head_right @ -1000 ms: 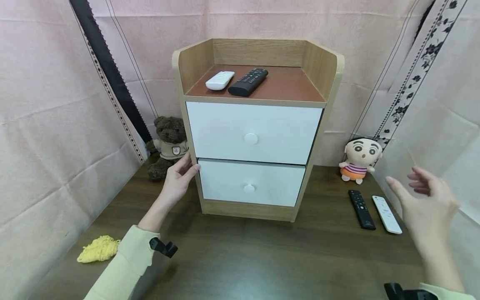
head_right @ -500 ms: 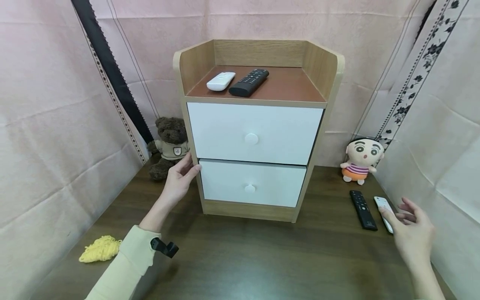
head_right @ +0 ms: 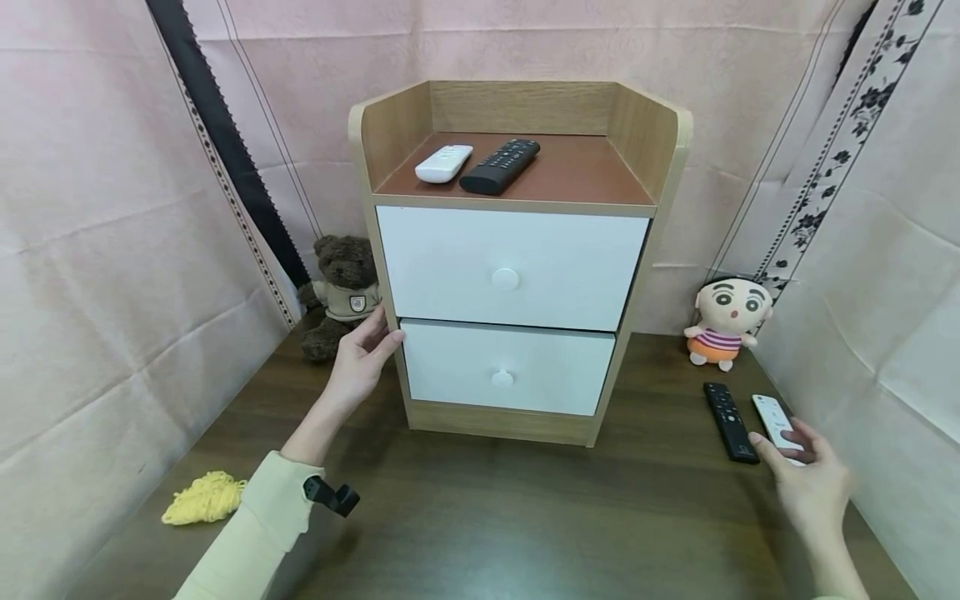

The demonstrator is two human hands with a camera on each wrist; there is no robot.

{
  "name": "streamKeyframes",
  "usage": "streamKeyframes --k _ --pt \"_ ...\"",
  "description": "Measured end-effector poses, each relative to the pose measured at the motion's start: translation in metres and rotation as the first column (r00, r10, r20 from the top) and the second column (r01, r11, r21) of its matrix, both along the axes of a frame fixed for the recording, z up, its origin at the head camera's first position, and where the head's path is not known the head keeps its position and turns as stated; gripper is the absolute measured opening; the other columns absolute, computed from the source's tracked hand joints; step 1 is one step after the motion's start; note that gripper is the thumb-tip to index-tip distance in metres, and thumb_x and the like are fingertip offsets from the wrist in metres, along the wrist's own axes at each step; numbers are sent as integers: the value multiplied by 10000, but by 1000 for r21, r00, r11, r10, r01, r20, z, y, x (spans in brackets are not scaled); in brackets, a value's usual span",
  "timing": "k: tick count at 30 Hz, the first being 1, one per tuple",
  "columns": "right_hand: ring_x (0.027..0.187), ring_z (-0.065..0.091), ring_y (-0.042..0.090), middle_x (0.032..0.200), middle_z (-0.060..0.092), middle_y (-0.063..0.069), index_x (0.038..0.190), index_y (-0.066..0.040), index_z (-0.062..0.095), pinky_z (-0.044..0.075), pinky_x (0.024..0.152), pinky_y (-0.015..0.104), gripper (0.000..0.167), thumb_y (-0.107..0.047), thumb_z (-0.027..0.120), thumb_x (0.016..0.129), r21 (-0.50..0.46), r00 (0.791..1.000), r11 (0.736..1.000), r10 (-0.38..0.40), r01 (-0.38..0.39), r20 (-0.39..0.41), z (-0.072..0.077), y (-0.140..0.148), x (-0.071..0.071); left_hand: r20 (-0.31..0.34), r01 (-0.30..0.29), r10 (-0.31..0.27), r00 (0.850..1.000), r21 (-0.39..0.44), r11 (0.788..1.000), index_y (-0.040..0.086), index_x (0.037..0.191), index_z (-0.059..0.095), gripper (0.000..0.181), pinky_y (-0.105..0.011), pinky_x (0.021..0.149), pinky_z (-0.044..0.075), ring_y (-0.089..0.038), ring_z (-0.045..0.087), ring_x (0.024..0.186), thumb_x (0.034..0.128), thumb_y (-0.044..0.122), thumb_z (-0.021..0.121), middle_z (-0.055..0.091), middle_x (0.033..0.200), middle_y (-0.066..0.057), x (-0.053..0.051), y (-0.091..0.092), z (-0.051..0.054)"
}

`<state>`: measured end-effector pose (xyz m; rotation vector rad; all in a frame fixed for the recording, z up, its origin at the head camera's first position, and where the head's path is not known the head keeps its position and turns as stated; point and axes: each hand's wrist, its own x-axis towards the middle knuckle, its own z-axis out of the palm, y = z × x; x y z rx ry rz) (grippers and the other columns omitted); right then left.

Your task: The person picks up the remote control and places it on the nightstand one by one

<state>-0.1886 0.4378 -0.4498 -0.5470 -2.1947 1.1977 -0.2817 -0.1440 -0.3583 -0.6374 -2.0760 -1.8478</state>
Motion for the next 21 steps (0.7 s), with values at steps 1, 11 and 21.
streamKeyframes --k 1,11,21 --pt "674 495 -222 776 489 -436 1450 31 546 398 580 27 695 -238 835 879 1 1000 1000 7 -7 13 -2 1 -1 -2 -2 2 1000 -2 1000 102 1602 324 617 -408 1115 416 -278 435 1422 1053 100 605 393 1590 -119 0 0 0" --pt "628 452 -223 876 501 -330 1467 36 516 423 545 107 785 -407 808 890 53 983 998 8 -18 184 -23 1 -8 -33 -9 8 999 -12 1000 79 1601 330 621 -399 1093 440 -298 449 1412 1053 134 616 407 1586 -124 -1 0 -1" --pt "630 373 -264 1261 630 260 1505 25 478 377 597 120 796 -368 807 896 107 977 994 -11 -12 214 -30 -5 -14 -15 -4 4 1000 -4 1000 113 1602 336 607 -387 1091 440 -294 451 1411 1056 109 602 409 1583 -105 -3 -1 -4"
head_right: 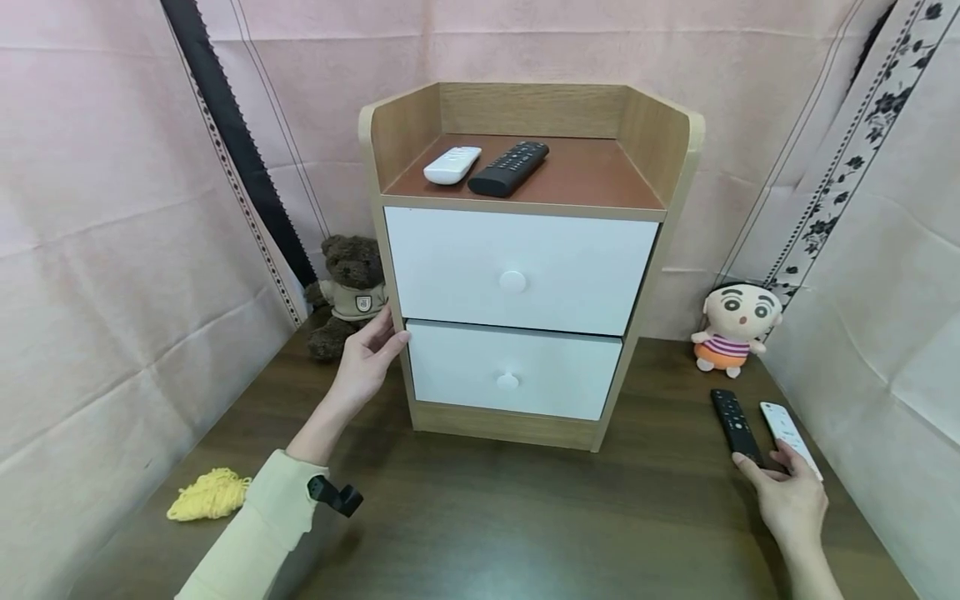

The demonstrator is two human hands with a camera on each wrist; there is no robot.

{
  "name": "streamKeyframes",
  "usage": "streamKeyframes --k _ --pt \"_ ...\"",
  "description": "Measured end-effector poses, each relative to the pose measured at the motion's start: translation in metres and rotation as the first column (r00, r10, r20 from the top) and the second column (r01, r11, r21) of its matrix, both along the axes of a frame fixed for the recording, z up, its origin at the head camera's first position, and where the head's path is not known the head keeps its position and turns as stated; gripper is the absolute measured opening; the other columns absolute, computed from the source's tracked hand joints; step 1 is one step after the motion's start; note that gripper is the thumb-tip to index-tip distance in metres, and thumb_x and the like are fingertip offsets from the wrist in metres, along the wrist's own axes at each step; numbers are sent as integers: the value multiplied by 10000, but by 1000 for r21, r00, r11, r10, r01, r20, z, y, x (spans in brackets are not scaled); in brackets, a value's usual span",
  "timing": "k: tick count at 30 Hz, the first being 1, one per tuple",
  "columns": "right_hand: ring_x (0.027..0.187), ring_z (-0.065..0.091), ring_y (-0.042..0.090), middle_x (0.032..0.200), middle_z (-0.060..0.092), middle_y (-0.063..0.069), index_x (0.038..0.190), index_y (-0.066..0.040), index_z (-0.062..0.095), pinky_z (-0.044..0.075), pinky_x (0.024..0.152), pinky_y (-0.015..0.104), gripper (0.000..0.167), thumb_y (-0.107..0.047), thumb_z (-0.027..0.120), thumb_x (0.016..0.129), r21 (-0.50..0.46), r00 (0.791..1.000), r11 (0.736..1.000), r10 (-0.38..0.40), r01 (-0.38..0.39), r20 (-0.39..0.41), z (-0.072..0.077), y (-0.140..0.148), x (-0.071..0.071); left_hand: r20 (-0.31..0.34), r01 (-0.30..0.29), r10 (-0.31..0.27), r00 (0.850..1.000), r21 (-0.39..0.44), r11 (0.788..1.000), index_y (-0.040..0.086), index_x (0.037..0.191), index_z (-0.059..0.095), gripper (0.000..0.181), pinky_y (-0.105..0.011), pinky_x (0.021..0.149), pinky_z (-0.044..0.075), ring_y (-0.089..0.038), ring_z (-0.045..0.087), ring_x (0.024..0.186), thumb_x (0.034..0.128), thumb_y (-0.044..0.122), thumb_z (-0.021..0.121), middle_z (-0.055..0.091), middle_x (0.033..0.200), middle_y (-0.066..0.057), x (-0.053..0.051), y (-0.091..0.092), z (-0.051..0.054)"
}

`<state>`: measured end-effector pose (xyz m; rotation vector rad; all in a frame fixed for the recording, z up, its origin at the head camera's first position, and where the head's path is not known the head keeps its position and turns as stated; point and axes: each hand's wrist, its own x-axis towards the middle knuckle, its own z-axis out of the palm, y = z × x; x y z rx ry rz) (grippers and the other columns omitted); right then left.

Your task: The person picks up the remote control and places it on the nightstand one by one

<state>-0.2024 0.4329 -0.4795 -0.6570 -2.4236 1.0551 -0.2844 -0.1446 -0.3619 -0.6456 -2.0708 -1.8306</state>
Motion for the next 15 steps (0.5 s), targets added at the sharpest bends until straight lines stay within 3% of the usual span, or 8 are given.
streamKeyframes --k 4,11,15 --pt "617 343 -282 1323 599 311 1484 60 481 355 706 165 749 -318 788 915 42 1000 999 18 -19 26 -2 0 -2 22 -5 5 1000 -2 1000 96 1604 312 611 -408 1103 426 -303 431 1423 1058 73 586 385 1591 -117 -1 0 0" --pt "610 274 -297 1324 592 322 1452 86 495 352 969 467 695 -275 768 925 73 999 997 19 -21 35 -7 0 -6 25 -12 12 1000 -1 1000 98 1600 336 609 -391 1099 434 -297 442 1417 1053 102 605 401 1585 -117 1 1 2" --pt "635 310 -271 1312 590 336 1444 104 488 333 1000 505 698 -269 767 924 87 998 995 36 -39 42 -10 0 -7 37 -16 16 999 -4 1000 93 1602 325 609 -405 1108 424 -300 432 1423 1057 85 593 391 1588 -123 2 1 4"
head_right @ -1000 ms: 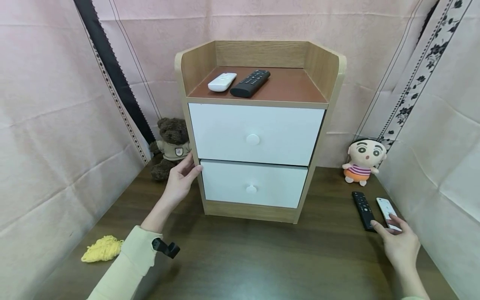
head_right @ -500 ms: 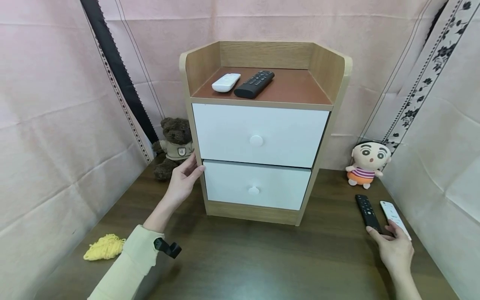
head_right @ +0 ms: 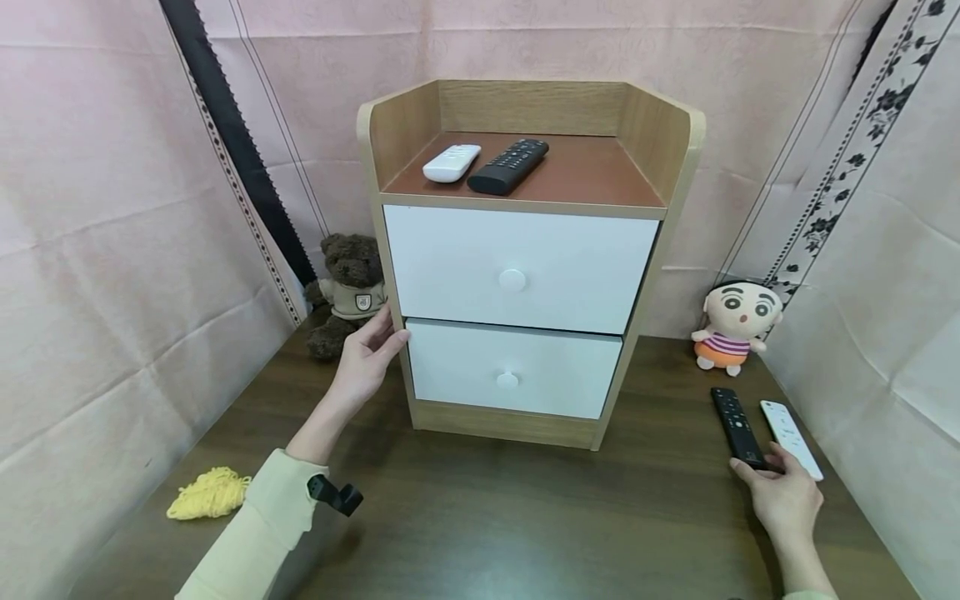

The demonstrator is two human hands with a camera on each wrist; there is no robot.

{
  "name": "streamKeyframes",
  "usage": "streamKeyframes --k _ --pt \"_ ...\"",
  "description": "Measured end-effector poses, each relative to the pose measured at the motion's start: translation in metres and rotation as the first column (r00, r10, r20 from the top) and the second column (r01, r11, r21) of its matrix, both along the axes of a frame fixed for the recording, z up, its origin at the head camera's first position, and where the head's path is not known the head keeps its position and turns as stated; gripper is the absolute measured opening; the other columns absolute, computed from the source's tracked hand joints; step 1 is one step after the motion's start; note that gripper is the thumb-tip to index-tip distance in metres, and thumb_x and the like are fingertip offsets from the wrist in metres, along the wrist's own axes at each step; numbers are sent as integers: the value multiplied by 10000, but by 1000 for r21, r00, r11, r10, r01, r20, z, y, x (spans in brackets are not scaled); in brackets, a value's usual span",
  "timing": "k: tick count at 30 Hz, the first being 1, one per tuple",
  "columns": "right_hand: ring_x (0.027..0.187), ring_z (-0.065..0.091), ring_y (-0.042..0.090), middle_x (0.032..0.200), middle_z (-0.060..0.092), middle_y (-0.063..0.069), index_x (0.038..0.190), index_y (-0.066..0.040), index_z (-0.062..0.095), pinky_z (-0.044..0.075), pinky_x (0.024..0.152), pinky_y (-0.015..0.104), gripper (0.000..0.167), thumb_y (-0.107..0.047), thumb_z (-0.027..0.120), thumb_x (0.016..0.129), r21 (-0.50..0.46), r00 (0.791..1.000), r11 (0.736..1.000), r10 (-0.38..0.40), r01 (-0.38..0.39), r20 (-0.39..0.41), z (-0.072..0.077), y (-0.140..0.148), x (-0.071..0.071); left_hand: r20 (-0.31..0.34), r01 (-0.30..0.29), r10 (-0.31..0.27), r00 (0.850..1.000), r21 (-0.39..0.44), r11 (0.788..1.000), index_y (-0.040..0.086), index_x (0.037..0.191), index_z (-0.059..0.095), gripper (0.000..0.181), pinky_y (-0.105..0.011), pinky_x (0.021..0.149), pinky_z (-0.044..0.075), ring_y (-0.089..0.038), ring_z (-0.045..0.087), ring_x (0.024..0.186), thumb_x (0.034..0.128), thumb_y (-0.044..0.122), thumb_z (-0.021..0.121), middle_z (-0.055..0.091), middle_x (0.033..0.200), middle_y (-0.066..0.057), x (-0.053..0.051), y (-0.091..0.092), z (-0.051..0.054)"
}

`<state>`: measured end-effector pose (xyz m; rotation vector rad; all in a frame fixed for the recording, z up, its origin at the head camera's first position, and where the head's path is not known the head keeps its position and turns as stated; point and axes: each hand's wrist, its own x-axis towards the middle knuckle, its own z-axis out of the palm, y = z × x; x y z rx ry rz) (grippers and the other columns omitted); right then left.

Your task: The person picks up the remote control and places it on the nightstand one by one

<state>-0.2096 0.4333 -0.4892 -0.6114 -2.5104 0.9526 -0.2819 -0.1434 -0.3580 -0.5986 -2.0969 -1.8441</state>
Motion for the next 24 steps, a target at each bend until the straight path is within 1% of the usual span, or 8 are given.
streamKeyframes --k 2,3,4,6,7,10,17,24 --pt "694 516 -124 1306 585 348 1436 121 482 315 1021 531 697 -261 765 927 15 1000 1000 12 -12 5 -1 0 -1 -1 1 -1 1000 -2 1000 95 1602 323 607 -410 1108 423 -301 432 1423 1057 83 591 391 1587 -125 -1 0 0" --pt "778 616 -4 1297 585 355 1423 133 485 306 1026 539 687 -251 765 927 25 1000 1000 16 -16 3 -2 0 -1 -5 2 -2 1000 -1 1000 107 1604 321 610 -405 1105 426 -293 434 1421 1058 91 593 392 1588 -115 -1 0 -1" --pt "879 667 141 1290 585 360 1410 145 488 296 1033 548 680 -244 765 926 30 1000 999 18 -18 3 -2 0 -2 -9 5 -4 1000 0 1000 111 1603 322 611 -416 1105 426 -297 436 1420 1057 92 595 392 1586 -117 -1 0 -1" --pt "1078 622 426 1282 582 368 1382 169 497 279 1044 568 668 -241 761 925 45 1000 999 15 -15 3 -3 -1 -5 -15 5 -5 1000 0 1000 124 1601 335 609 -411 1098 433 -289 446 1413 1055 114 606 405 1580 -107 -1 0 -1" --pt "1146 568 499 1276 580 373 1368 182 501 273 1045 577 667 -243 760 923 49 1000 999 13 -13 4 -3 -1 -5 -17 5 -5 1000 -1 1000 121 1600 336 609 -409 1096 434 -288 447 1413 1055 117 607 406 1580 -108 -1 -1 -1" --pt "1174 516 557 1255 576 389 1326 212 507 253 1054 605 678 -264 759 915 61 1000 998 9 -10 14 -4 0 -8 -24 4 -4 1000 -2 1000 113 1597 347 608 -396 1090 441 -284 452 1409 1052 137 616 413 1578 -108 -1 -1 -1" --pt "1162 489 581 1237 575 402 1277 229 519 211 1073 628 623 -215 747 905 58 1000 998 -8 8 10 -2 -3 -12 -36 -7 8 999 6 1000 80 1593 351 610 -369 1080 451 -305 457 1406 1049 131 623 425 1570 -136 -2 -1 -3" --pt "1174 431 596 1227 575 403 1267 224 517 198 1058 627 594 -209 717 912 21 999 999 -44 44 26 -1 -5 -8 -11 -3 4 1000 13 1000 107 1596 352 610 -374 1087 443 -284 450 1413 1049 133 621 419 1578 -115 -1 -1 -3"
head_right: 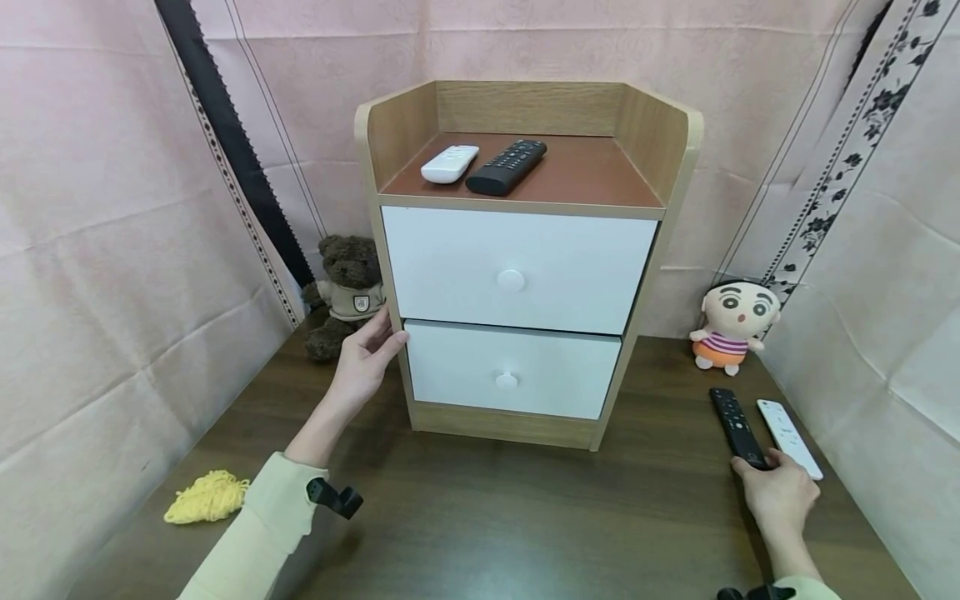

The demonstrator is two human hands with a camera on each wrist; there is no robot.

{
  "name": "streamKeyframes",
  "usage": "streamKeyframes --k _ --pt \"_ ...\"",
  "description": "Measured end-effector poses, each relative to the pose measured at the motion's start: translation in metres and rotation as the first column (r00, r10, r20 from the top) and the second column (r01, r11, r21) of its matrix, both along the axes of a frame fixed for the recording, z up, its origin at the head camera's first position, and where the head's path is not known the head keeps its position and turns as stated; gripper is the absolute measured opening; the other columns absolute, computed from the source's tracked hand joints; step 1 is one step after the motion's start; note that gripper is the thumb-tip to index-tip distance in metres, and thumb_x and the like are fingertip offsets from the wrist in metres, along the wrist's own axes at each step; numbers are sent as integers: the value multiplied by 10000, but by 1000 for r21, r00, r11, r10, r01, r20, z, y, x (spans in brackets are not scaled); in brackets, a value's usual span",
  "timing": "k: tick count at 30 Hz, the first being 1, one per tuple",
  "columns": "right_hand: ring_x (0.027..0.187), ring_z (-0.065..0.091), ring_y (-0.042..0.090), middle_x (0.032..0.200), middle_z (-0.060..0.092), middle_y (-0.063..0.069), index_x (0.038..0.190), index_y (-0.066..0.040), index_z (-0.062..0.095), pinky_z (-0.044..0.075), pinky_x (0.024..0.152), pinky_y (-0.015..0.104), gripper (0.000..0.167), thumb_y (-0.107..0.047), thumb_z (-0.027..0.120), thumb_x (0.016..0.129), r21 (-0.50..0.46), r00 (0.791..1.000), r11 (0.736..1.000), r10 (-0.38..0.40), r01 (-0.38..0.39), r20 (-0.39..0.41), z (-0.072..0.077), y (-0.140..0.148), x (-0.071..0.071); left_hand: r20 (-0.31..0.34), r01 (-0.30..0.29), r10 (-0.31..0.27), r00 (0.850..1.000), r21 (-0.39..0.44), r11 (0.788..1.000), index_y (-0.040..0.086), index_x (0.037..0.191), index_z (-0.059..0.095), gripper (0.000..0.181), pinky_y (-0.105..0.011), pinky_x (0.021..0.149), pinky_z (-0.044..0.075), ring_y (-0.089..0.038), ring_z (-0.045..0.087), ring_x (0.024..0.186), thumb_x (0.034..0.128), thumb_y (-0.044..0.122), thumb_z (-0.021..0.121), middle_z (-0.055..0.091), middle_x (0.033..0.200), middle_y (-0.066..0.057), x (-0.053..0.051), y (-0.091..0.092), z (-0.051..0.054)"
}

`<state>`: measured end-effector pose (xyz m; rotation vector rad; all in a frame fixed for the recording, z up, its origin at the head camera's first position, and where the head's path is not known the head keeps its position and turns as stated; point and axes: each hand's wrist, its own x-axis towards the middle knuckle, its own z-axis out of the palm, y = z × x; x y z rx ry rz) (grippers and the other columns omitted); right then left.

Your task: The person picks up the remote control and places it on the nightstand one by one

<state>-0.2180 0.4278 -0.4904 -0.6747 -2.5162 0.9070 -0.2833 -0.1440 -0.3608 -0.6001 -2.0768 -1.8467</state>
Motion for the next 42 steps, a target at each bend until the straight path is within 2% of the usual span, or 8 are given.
streamKeyframes --k 7,22,36,42 --pt "1186 398 603 1223 562 408 1264 204 532 219 1033 623 594 -226 717 898 -30 1000 999 -28 28 7 -1 -1 3 8 12 -12 1000 13 1000 94 1601 324 618 -411 1105 422 -293 429 1424 1050 77 604 394 1584 -132 0 1 0" --pt "1150 383 624 1208 487 475 1185 215 563 244 988 631 582 -235 743 863 -31 996 998 -53 55 73 7 -7 5 7 6 -6 1000 12 1000 120 1595 355 606 -394 1103 426 -267 447 1415 1051 146 620 423 1574 -110 2 0 -2" --pt "1223 333 658 1308 498 425 1188 104 652 314 976 637 578 -358 754 856 -100 989 987 -115 124 95 12 -6 13 -27 -3 2 1000 -6 1000 108 1594 362 610 -364 1081 448 -260 461 1403 1047 147 629 428 1574 -97 1 1 -2" --pt "1224 332 654 1312 496 426 1218 108 642 314 972 638 590 -354 748 867 -98 988 987 -121 130 93 12 -5 14 -34 -12 11 999 -18 1000 105 1594 361 613 -400 1080 450 -292 464 1397 1048 167 632 434 1568 -99 0 0 -1"
